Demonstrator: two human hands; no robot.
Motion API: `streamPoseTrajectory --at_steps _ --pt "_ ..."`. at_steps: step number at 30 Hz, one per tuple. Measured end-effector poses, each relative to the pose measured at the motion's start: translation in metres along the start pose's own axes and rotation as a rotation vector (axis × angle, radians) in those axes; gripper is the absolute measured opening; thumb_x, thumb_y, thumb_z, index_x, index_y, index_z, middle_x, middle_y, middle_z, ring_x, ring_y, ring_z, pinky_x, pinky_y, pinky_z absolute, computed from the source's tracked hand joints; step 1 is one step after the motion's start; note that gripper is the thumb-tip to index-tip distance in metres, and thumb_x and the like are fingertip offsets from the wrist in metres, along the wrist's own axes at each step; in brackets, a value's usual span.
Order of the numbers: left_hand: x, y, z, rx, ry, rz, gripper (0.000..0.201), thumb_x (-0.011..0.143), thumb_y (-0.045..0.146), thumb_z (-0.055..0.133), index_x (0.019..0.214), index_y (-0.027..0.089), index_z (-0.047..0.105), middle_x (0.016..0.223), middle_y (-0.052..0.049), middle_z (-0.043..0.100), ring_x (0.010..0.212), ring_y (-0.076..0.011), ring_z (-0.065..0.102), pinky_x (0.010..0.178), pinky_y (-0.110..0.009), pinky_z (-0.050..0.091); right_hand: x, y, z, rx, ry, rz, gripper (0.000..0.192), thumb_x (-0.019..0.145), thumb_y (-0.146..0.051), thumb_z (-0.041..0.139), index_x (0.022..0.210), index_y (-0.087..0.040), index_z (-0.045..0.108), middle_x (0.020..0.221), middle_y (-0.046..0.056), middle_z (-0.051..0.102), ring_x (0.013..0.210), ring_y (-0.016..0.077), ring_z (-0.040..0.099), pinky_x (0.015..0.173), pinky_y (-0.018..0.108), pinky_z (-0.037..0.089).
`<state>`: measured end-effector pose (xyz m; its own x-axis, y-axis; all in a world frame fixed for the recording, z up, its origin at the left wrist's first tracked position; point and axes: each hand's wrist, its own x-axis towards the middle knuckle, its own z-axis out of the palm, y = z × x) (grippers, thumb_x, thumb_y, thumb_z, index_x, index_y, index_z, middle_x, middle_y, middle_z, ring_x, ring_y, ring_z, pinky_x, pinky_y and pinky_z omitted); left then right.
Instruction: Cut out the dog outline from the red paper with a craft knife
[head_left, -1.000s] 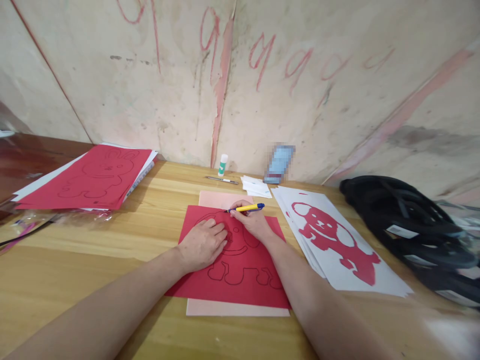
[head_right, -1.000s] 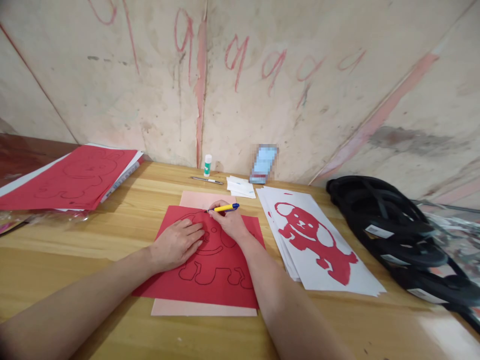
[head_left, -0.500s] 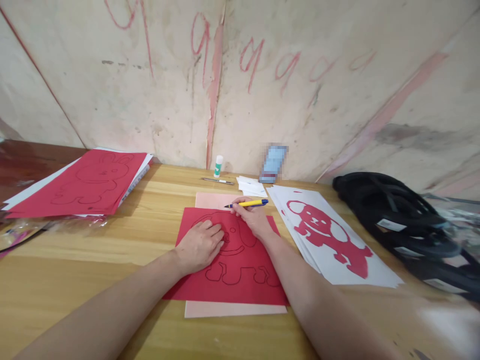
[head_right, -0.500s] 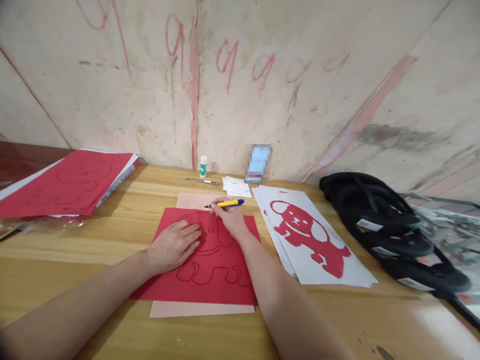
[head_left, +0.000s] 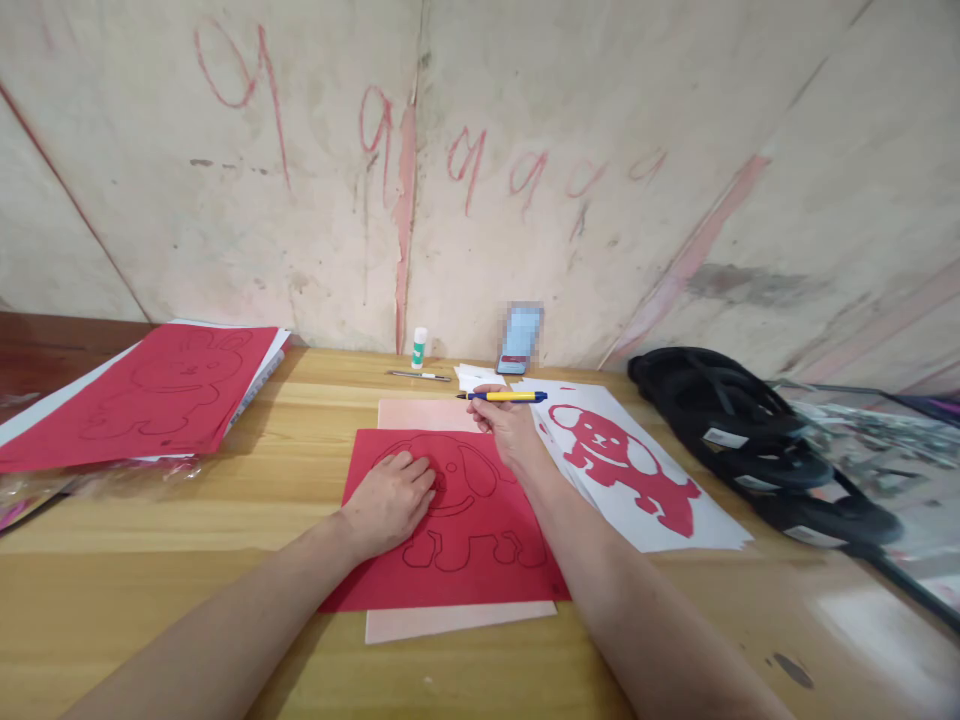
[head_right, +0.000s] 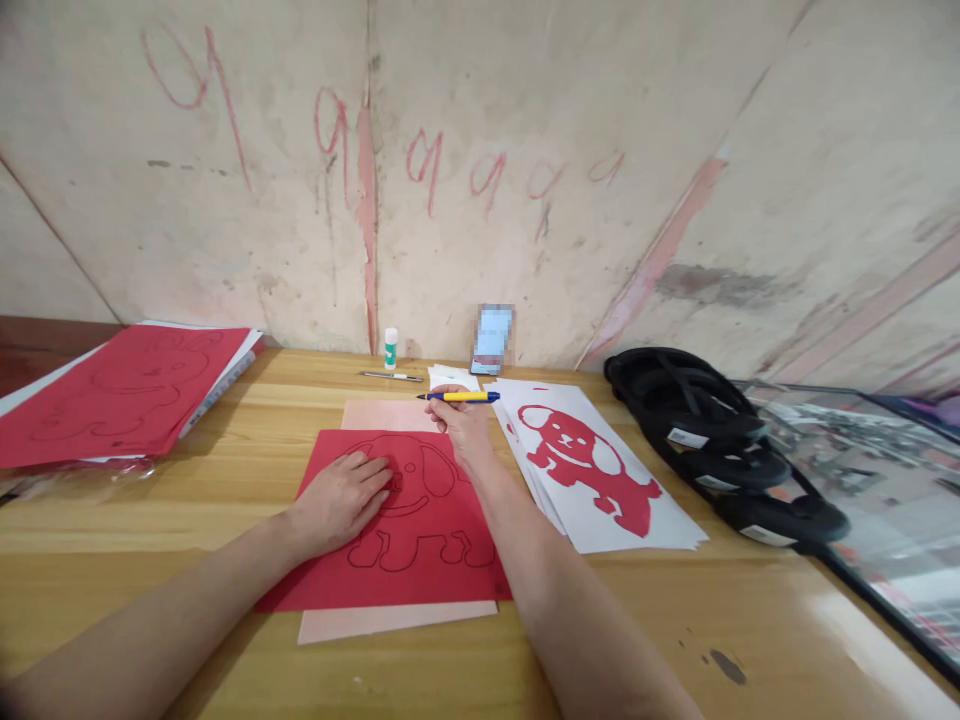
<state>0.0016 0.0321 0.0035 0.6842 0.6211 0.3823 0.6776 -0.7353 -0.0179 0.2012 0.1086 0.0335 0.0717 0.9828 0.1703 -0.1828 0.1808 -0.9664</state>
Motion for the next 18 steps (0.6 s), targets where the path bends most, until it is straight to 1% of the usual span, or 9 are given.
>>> streamPoseTrajectory --at_steps 4,7,9,11,13,15,18 --pt "0.000 0.003 -0.003 -0.005 0.020 0.011 0.021 0.092 0.019 0.043 0.104 0.015 0.061 0.106 -0.011 0.064 0.087 -0.0226 0.056 0.082 -0.040 0.049 0.002 -0.010 0.000 -0.108 0.023 0.020 0.026 0.062 -0.036 0.068 0.078 -0.018 0.056 0.058 -0.001 0.058 0.048 0.0096 0.046 0.043 0.022 0.030" --pt "0.001 0.013 -0.007 -0.024 0.041 0.033 0.022 0.092 0.018 0.044 0.107 0.014 0.060 0.114 -0.014 0.063 0.090 -0.0233 0.059 0.081 -0.040 0.050 -0.002 -0.012 -0.004 -0.226 -0.011 -0.009 0.025 0.065 -0.039 0.064 0.075 -0.019 0.054 0.058 -0.001 0.055 0.050 0.0102 0.046 0.043 0.022 0.032" --pt "0.000 0.021 -0.009 -0.022 0.025 0.052 0.025 0.093 0.020 0.043 0.112 0.014 0.059 0.120 -0.015 0.061 0.094 -0.0243 0.059 0.083 -0.041 0.051 -0.007 -0.009 -0.008 -0.290 -0.027 -0.038 0.024 0.068 -0.040 0.062 0.075 -0.020 0.053 0.058 -0.001 0.054 0.051 0.0108 0.048 0.045 0.023 0.034" --pt "-0.001 0.027 -0.008 -0.017 -0.003 0.075 0.029 0.094 0.024 0.043 0.116 0.013 0.057 0.122 -0.015 0.061 0.099 -0.0254 0.059 0.085 -0.042 0.051 -0.012 -0.002 -0.013 -0.312 -0.029 -0.067 0.020 0.072 -0.039 0.059 0.076 -0.021 0.053 0.058 -0.002 0.053 0.051 0.0110 0.048 0.048 0.024 0.037" --pt "-0.002 0.032 -0.005 -0.013 -0.024 0.096 0.033 0.095 0.028 0.043 0.121 0.013 0.056 0.124 -0.014 0.061 0.102 -0.0259 0.059 0.087 -0.043 0.050 -0.017 0.008 -0.016 -0.311 -0.035 -0.082 0.016 0.073 -0.036 0.058 0.073 -0.021 0.052 0.057 -0.003 0.051 0.050 0.0109 0.047 0.048 0.024 0.036" --pt "-0.003 0.034 -0.001 -0.008 -0.039 0.114 0.036 0.096 0.031 0.042 0.124 0.013 0.055 0.125 -0.014 0.061 0.102 -0.0256 0.059 0.089 -0.043 0.050 -0.018 0.020 -0.019 -0.315 -0.051 -0.075 0.015 0.074 -0.035 0.057 0.071 -0.021 0.052 0.055 -0.003 0.049 0.047 0.0107 0.044 0.046 0.024 0.035" --pt "-0.003 0.033 0.002 -0.004 -0.052 0.128 0.037 0.096 0.033 0.041 0.123 0.012 0.057 0.124 -0.014 0.062 0.103 -0.0262 0.059 0.091 -0.043 0.050 -0.016 0.036 -0.023 -0.309 -0.069 -0.111 0.013 0.072 -0.033 0.058 0.072 -0.022 0.052 0.056 -0.004 0.049 0.048 0.0120 0.046 0.048 0.026 0.038"
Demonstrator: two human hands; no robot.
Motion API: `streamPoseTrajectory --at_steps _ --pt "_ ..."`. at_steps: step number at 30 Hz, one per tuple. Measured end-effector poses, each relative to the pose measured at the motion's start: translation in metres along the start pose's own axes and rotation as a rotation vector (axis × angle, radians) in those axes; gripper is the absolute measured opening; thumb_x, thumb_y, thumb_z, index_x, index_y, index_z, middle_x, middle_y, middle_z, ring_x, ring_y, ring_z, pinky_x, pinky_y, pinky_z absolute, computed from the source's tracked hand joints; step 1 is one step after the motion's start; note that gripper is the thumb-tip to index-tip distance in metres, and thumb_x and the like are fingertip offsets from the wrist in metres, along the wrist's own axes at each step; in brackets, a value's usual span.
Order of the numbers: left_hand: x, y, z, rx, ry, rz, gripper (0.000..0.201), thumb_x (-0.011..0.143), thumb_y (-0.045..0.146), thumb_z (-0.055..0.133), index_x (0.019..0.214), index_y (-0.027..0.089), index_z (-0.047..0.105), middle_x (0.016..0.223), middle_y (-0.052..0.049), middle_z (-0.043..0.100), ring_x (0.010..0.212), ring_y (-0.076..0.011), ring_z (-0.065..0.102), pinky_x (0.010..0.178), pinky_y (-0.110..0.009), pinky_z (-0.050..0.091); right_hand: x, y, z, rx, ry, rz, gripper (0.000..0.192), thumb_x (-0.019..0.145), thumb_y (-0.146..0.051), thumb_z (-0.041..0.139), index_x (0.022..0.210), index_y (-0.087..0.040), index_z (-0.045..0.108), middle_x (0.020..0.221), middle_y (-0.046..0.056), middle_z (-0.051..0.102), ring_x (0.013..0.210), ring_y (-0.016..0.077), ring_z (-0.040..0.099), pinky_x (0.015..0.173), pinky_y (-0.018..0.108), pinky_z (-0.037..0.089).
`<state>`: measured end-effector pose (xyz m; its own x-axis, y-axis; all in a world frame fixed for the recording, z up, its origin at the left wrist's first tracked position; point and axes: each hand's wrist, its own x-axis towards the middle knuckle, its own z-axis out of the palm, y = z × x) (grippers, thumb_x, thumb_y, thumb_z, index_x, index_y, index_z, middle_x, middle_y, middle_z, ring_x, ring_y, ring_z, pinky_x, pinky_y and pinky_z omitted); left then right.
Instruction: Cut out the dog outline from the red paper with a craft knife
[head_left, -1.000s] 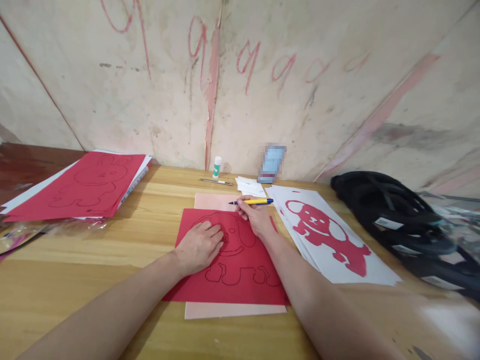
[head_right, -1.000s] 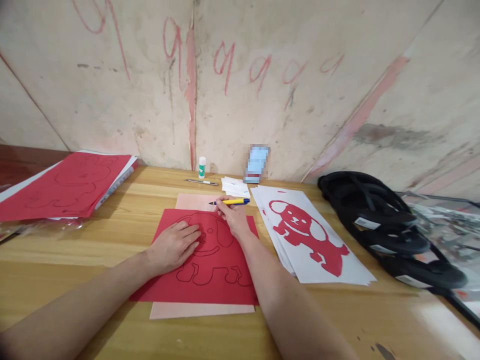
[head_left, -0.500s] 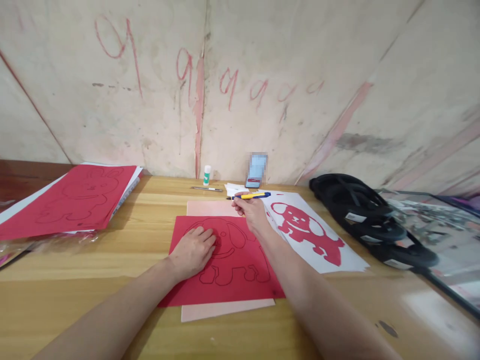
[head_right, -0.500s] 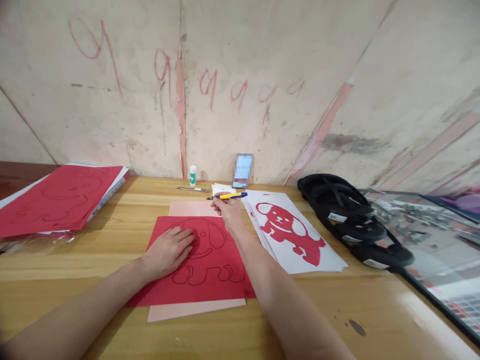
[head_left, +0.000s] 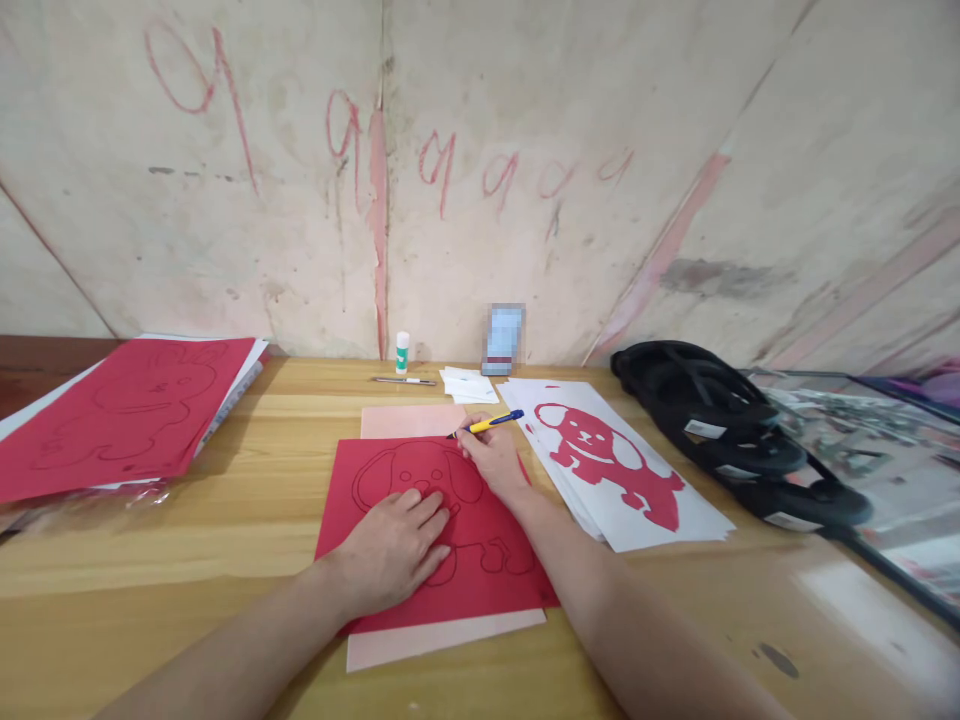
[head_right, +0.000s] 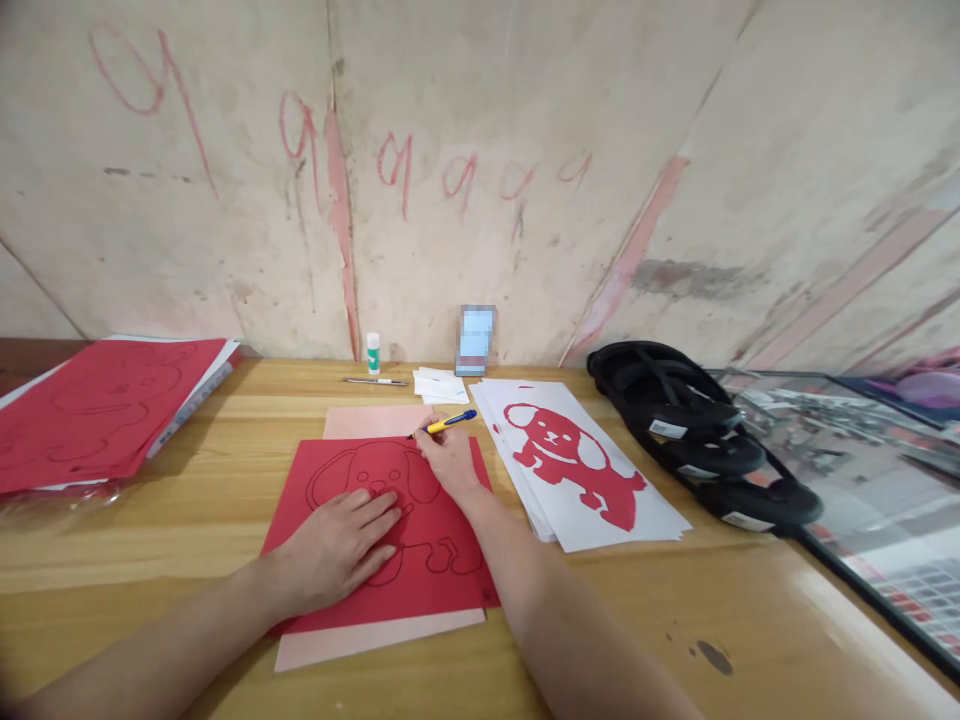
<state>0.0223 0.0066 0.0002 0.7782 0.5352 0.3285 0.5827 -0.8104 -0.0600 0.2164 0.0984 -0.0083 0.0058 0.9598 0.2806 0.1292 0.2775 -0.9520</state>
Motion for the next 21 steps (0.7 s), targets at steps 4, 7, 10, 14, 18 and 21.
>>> streamPoseTrajectory --at_steps 4,7,10,14,18,21 --pt "0.001 -0.002 -0.001 -0.029 0.002 0.005 0.038 0.096 0.032 0.041 0.123 0.012 0.057 0.123 -0.015 0.062 0.105 -0.0271 0.059 0.089 -0.044 0.051 0.001 0.008 -0.004 -0.134 -0.014 -0.014 0.012 0.071 -0.033 0.059 0.072 -0.022 0.053 0.058 -0.001 0.053 0.052 0.0148 0.049 0.051 0.028 0.041" --pt "0.001 -0.001 -0.003 -0.043 -0.013 0.007 0.038 0.096 0.032 0.041 0.123 0.011 0.057 0.124 -0.015 0.062 0.104 -0.0273 0.059 0.088 -0.044 0.051 0.000 0.004 -0.006 -0.201 -0.021 -0.041 0.011 0.071 -0.032 0.059 0.071 -0.022 0.054 0.060 0.000 0.055 0.056 0.0160 0.050 0.053 0.029 0.040" --pt "0.002 -0.001 -0.004 -0.053 -0.015 0.010 0.038 0.096 0.031 0.041 0.124 0.010 0.056 0.124 -0.016 0.061 0.103 -0.0273 0.060 0.087 -0.044 0.052 -0.003 0.000 -0.006 -0.224 -0.032 -0.073 0.010 0.073 -0.031 0.058 0.071 -0.022 0.054 0.064 0.000 0.055 0.058 0.0157 0.050 0.055 0.029 0.041" --pt "0.002 -0.001 -0.003 -0.056 -0.023 0.018 0.037 0.097 0.029 0.038 0.124 0.010 0.056 0.125 -0.016 0.060 0.106 -0.0271 0.059 0.087 -0.044 0.052 -0.005 -0.003 -0.004 -0.269 -0.031 -0.108 0.008 0.074 -0.029 0.057 0.071 -0.022 0.053 0.066 0.001 0.055 0.061 0.0162 0.051 0.057 0.029 0.041" --pt "0.001 -0.001 -0.002 -0.039 -0.020 0.018 0.038 0.098 0.029 0.035 0.123 0.010 0.056 0.125 -0.016 0.060 0.106 -0.0267 0.059 0.087 -0.043 0.052 -0.005 -0.003 -0.004 -0.282 -0.029 -0.107 0.008 0.074 -0.028 0.056 0.070 -0.022 0.053 0.065 0.000 0.054 0.059 0.0164 0.051 0.056 0.030 0.041" --pt "0.001 -0.003 -0.003 -0.003 -0.004 -0.011 0.038 0.097 0.030 0.037 0.122 0.009 0.056 0.124 -0.017 0.061 0.102 -0.0280 0.060 0.084 -0.044 0.053 -0.005 -0.003 -0.004 -0.280 -0.036 -0.107 0.007 0.074 -0.027 0.056 0.071 -0.022 0.053 0.066 0.001 0.054 0.060 0.0165 0.051 0.056 0.030 0.041"
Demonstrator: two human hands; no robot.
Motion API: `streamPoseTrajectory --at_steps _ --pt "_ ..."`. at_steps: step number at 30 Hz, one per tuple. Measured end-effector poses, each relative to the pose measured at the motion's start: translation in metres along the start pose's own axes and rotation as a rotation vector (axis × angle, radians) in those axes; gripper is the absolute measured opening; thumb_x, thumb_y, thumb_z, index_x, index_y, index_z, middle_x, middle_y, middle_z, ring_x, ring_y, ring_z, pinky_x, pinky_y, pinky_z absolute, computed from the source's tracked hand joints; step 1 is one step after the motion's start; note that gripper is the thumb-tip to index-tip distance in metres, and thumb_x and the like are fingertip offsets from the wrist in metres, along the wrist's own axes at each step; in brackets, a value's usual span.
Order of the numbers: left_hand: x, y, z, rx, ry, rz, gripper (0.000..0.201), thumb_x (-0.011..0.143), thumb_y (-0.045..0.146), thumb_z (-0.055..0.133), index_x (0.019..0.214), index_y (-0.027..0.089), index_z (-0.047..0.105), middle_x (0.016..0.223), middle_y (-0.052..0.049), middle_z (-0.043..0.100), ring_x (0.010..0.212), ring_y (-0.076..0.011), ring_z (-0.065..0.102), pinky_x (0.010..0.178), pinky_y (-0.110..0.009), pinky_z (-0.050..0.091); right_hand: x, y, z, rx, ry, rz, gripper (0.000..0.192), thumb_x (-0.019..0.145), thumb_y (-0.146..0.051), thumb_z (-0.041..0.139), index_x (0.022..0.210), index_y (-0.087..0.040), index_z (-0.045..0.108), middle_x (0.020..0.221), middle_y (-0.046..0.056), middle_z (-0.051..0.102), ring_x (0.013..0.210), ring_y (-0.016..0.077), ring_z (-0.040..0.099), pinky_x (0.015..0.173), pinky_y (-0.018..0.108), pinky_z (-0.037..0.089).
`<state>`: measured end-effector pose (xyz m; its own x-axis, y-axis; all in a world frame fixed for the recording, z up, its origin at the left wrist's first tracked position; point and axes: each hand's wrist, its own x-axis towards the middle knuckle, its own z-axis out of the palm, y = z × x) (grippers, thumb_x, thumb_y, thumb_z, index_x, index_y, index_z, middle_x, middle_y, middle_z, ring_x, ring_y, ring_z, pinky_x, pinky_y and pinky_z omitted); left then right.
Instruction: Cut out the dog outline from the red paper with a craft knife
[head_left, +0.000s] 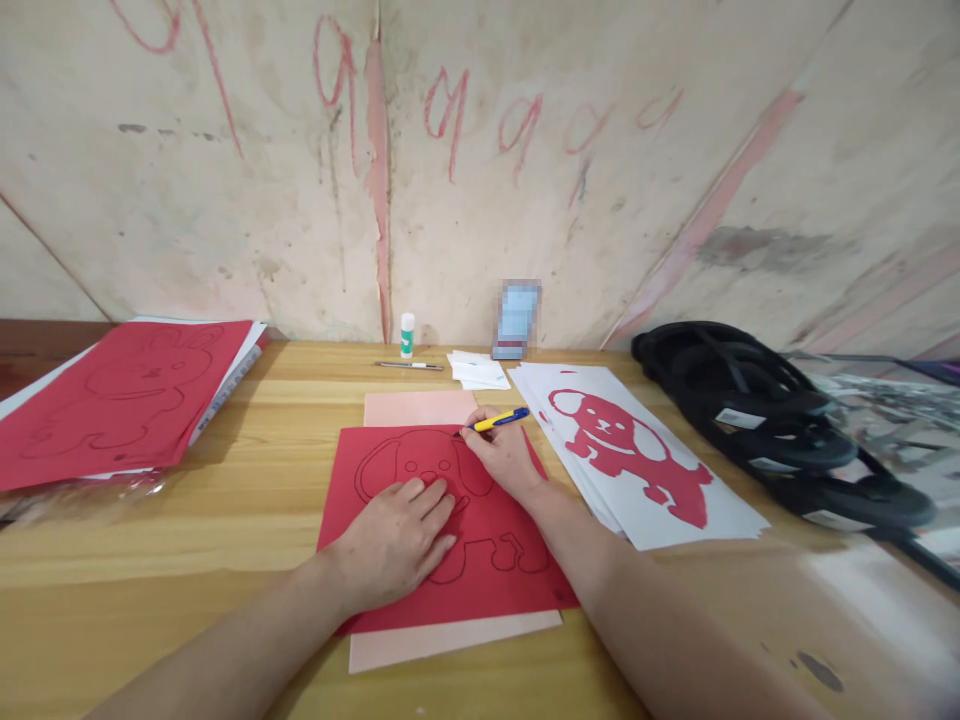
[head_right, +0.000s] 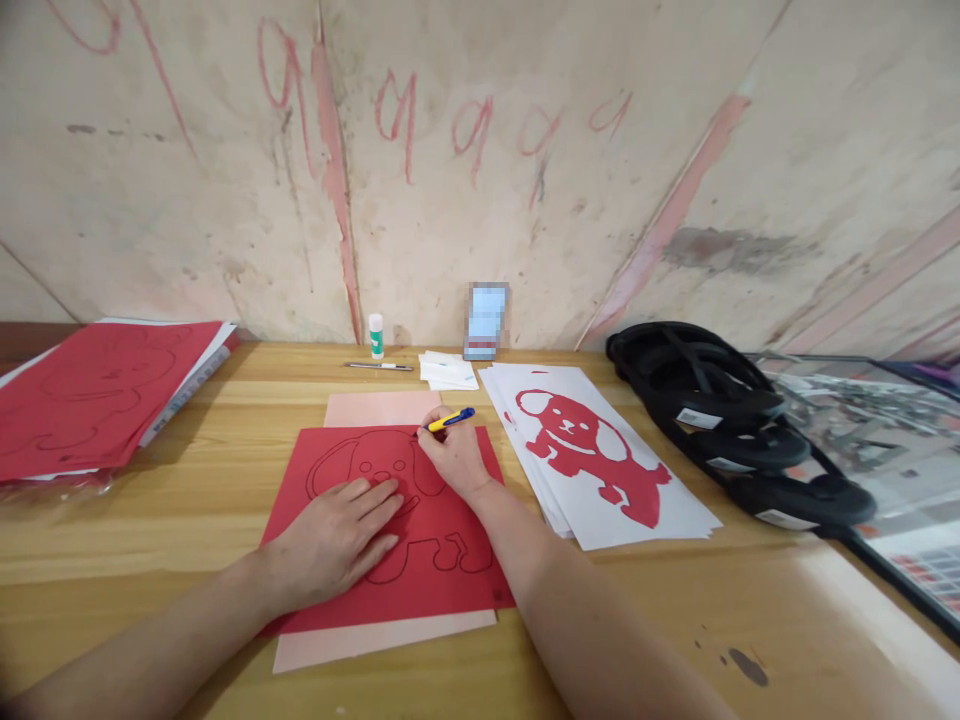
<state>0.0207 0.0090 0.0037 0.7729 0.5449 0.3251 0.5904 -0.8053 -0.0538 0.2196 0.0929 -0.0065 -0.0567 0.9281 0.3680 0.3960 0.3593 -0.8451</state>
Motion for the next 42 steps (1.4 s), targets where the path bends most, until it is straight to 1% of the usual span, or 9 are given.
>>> streamPoseTrajectory --at_steps 5,13,23,30,34,38,42 --pt "0.001 -0.004 0.000 -0.016 0.035 -0.065 0.034 0.096 0.031 0.039 0.115 0.011 0.059 0.118 -0.016 0.063 0.096 -0.0273 0.061 0.081 -0.044 0.053 0.000 0.000 0.000 -0.005 -0.003 -0.009 0.007 0.073 -0.027 0.057 0.071 -0.021 0.053 0.067 0.001 0.055 0.061 0.0163 0.052 0.058 0.030 0.042" --pt "0.001 -0.004 0.002 0.019 0.015 -0.049 0.034 0.096 0.031 0.040 0.113 0.009 0.060 0.119 -0.016 0.063 0.094 -0.0265 0.059 0.084 -0.043 0.052 0.001 0.002 0.001 -0.034 -0.023 -0.001 0.007 0.073 -0.028 0.056 0.071 -0.022 0.053 0.066 0.001 0.055 0.060 0.0161 0.051 0.056 0.029 0.040" --pt "-0.001 -0.005 0.004 0.033 0.003 -0.053 0.035 0.096 0.032 0.040 0.114 0.010 0.060 0.120 -0.014 0.063 0.094 -0.0256 0.058 0.085 -0.042 0.051 0.000 0.005 0.001 -0.023 -0.045 -0.008 0.007 0.075 -0.027 0.056 0.072 -0.021 0.053 0.067 0.000 0.055 0.060 0.0153 0.051 0.057 0.029 0.040" --pt "0.001 -0.005 0.004 0.003 0.029 -0.056 0.032 0.096 0.031 0.041 0.113 0.011 0.060 0.118 -0.014 0.063 0.094 -0.0256 0.058 0.084 -0.042 0.050 0.001 0.004 0.002 -0.014 -0.057 -0.013 0.007 0.075 -0.027 0.056 0.074 -0.020 0.054 0.068 0.000 0.055 0.061 0.0146 0.051 0.057 0.028 0.041" --pt "0.002 -0.011 0.000 0.018 0.037 -0.104 0.032 0.096 0.029 0.040 0.111 0.010 0.061 0.114 -0.016 0.064 0.093 -0.0266 0.058 0.080 -0.042 0.051 0.001 0.005 0.002 -0.026 -0.049 -0.019 0.008 0.075 -0.028 0.056 0.073 -0.020 0.054 0.068 0.000 0.055 0.060 0.0143 0.051 0.058 0.028 0.041" --pt "0.000 -0.019 -0.001 0.041 0.051 -0.193 0.031 0.097 0.029 0.038 0.100 0.012 0.063 0.104 -0.014 0.065 0.087 -0.0264 0.057 0.076 -0.043 0.050 0.001 0.005 0.003 -0.038 -0.042 -0.021 0.008 0.074 -0.028 0.056 0.073 -0.020 0.054 0.067 0.000 0.055 0.060 0.0147 0.051 0.058 0.028 0.041" --pt "-0.001 -0.022 0.003 0.059 0.057 -0.202 0.030 0.096 0.027 0.038 0.094 0.012 0.064 0.099 -0.013 0.065 0.085 -0.0262 0.055 0.075 -0.043 0.050 0.002 0.004 0.002 -0.050 -0.048 -0.029 0.008 0.075 -0.028 0.055 0.073 -0.020 0.054 0.067 0.000 0.055 0.060 0.0147 0.051 0.057 0.028 0.041"
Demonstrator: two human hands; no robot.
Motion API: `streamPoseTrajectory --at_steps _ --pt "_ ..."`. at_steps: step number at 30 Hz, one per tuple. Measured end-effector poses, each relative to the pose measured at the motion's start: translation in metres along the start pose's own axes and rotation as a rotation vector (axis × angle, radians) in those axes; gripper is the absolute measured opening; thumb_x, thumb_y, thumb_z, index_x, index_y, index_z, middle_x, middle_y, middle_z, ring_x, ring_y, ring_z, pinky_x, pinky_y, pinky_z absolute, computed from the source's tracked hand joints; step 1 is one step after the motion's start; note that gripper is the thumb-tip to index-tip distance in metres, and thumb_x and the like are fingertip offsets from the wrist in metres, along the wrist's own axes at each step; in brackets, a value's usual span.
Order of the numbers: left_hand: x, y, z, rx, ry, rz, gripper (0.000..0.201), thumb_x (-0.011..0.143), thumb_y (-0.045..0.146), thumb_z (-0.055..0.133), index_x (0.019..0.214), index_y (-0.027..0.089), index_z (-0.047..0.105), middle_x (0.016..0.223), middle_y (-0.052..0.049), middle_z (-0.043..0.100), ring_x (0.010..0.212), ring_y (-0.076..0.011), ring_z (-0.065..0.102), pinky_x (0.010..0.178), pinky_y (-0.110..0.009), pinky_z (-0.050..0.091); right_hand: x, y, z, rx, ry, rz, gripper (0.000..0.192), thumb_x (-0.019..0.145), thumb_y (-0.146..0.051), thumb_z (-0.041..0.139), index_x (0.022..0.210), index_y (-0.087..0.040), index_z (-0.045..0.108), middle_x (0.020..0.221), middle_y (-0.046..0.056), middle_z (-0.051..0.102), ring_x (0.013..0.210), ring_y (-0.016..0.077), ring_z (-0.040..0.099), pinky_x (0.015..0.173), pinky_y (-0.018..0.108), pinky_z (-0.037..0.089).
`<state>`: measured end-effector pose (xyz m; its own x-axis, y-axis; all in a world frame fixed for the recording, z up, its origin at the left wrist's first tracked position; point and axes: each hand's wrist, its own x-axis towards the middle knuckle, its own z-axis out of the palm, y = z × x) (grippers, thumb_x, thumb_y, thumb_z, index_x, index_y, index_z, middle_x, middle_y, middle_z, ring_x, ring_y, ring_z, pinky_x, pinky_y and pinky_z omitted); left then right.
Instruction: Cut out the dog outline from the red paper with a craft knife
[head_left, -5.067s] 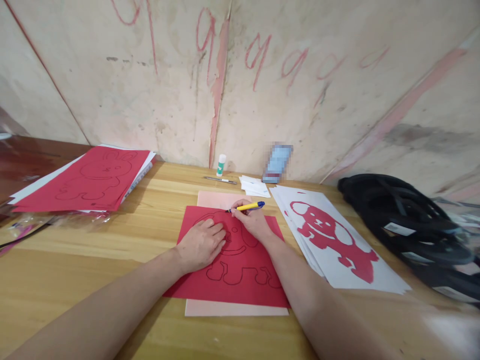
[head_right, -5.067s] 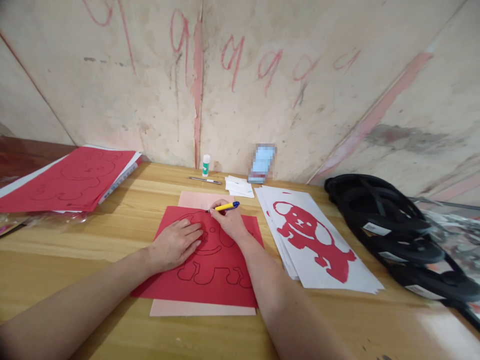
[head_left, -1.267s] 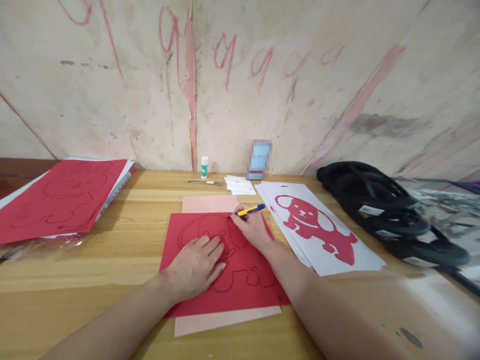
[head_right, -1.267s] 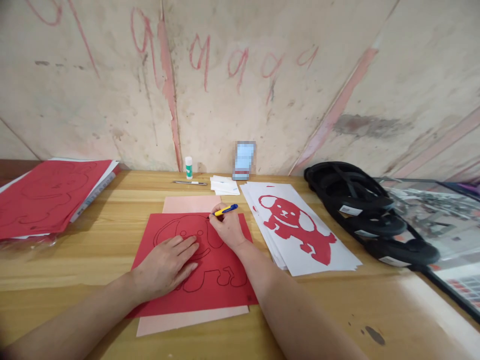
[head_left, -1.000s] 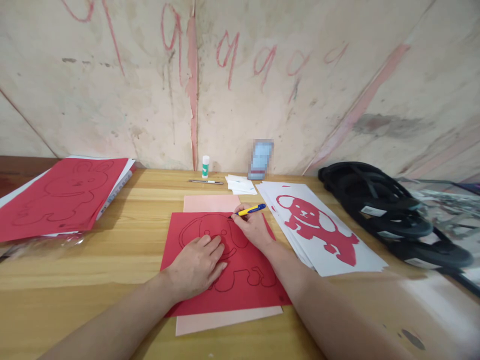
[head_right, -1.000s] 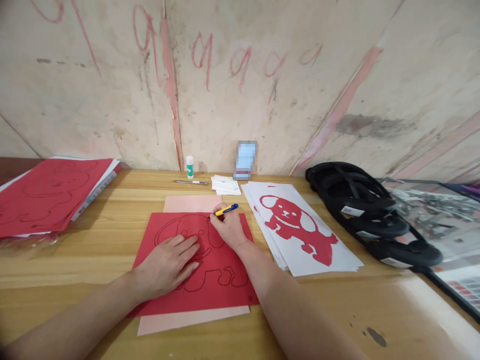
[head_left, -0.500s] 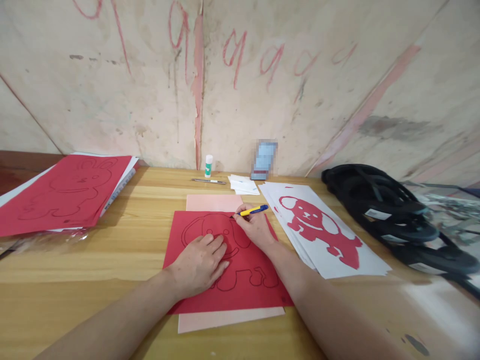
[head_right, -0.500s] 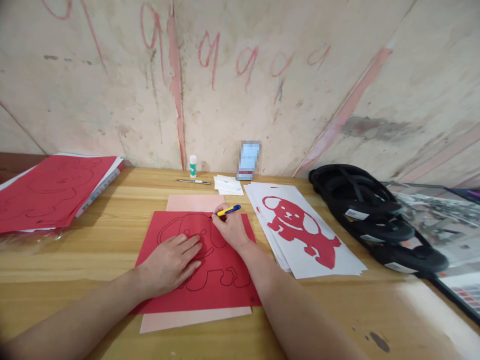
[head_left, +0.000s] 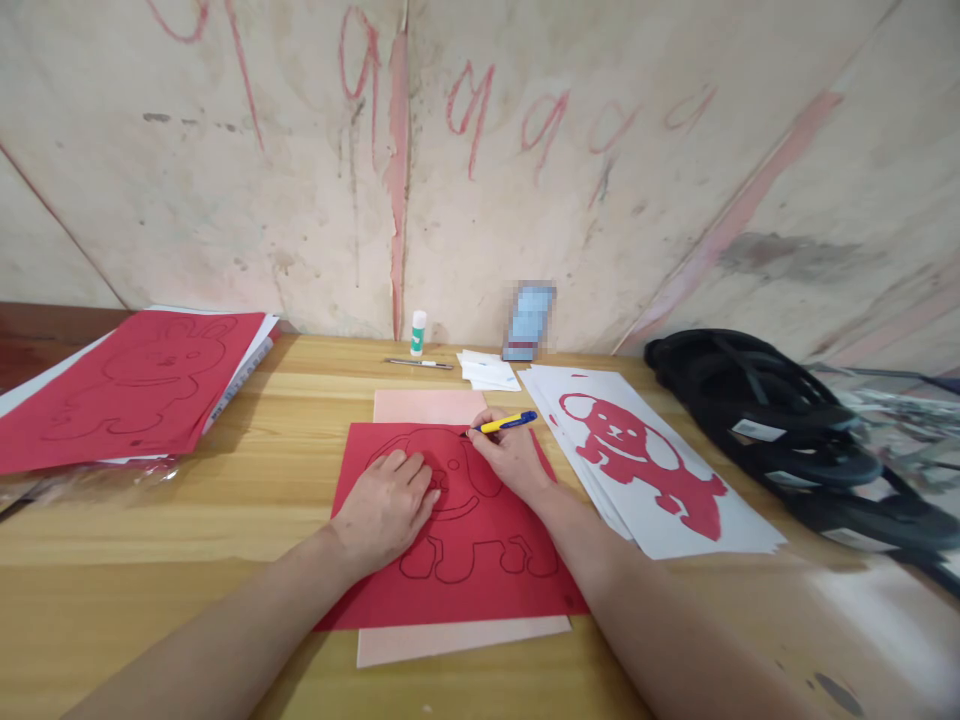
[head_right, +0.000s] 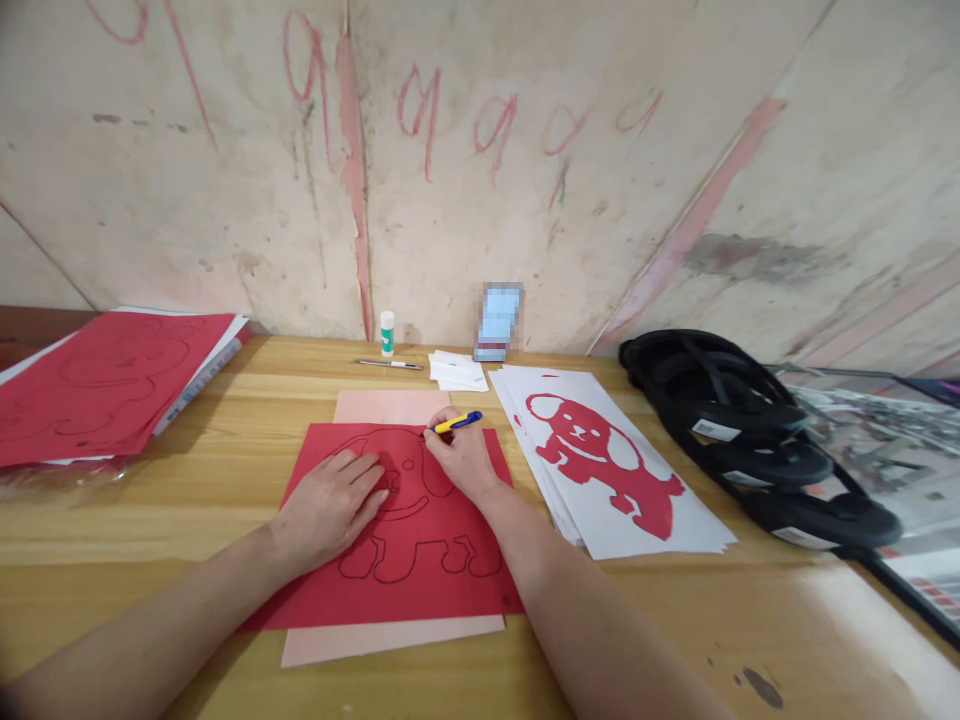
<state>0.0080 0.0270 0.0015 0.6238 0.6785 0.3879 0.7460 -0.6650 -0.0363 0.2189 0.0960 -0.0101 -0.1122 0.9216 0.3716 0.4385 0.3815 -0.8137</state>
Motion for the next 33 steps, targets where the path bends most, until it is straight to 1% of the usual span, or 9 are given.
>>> streamPoseTrajectory --at_steps 4,10,17,23,28,33 --pt "0.0008 0.0008 0.0020 0.017 0.004 0.010 0.029 0.096 0.026 0.038 0.093 0.013 0.063 0.097 -0.013 0.065 0.084 -0.0263 0.055 0.074 -0.043 0.049 0.0004 0.0014 0.0002 0.007 -0.017 -0.010 0.008 0.076 -0.028 0.055 0.074 -0.020 0.054 0.069 0.000 0.056 0.061 0.0147 0.052 0.058 0.028 0.041" --pt "0.0024 0.0003 0.0000 0.011 0.011 0.019 0.028 0.096 0.025 0.039 0.091 0.012 0.063 0.095 -0.013 0.064 0.083 -0.0259 0.055 0.073 -0.042 0.049 0.0004 0.0039 0.0006 -0.001 -0.026 -0.025 0.008 0.077 -0.028 0.055 0.076 -0.020 0.055 0.071 0.000 0.057 0.064 0.0150 0.053 0.061 0.028 0.042" --pt "0.0023 -0.0006 0.0016 -0.016 0.013 0.015 0.028 0.096 0.025 0.039 0.092 0.013 0.063 0.095 -0.013 0.064 0.084 -0.0255 0.055 0.076 -0.043 0.049 0.0005 0.0017 0.0003 0.004 -0.018 -0.025 0.007 0.076 -0.027 0.055 0.075 -0.020 0.054 0.070 0.000 0.056 0.064 0.0149 0.051 0.060 0.028 0.041" --pt "0.0013 -0.0013 0.0027 -0.028 0.018 0.015 0.027 0.096 0.025 0.039 0.093 0.013 0.063 0.096 -0.013 0.064 0.086 -0.0256 0.055 0.078 -0.043 0.049 0.0005 0.0032 0.0004 0.002 -0.045 -0.039 0.007 0.077 -0.027 0.055 0.077 -0.020 0.054 0.072 0.000 0.056 0.065 0.0149 0.051 0.061 0.028 0.042" --pt "0.0014 -0.0007 0.0012 -0.013 0.009 0.018 0.028 0.096 0.025 0.039 0.093 0.012 0.063 0.096 -0.013 0.064 0.084 -0.0262 0.056 0.076 -0.043 0.049 0.0011 0.0047 0.0012 -0.004 -0.046 -0.038 0.008 0.077 -0.029 0.056 0.077 -0.021 0.055 0.072 0.000 0.057 0.066 0.0152 0.052 0.063 0.029 0.043" --pt "0.0022 -0.0008 0.0000 -0.003 0.009 0.021 0.027 0.095 0.025 0.040 0.093 0.013 0.063 0.094 -0.012 0.065 0.085 -0.0256 0.056 0.078 -0.043 0.049 0.0010 0.0054 0.0013 -0.007 -0.041 -0.039 0.007 0.077 -0.027 0.055 0.077 -0.020 0.055 0.072 0.000 0.056 0.066 0.0149 0.052 0.063 0.028 0.042"
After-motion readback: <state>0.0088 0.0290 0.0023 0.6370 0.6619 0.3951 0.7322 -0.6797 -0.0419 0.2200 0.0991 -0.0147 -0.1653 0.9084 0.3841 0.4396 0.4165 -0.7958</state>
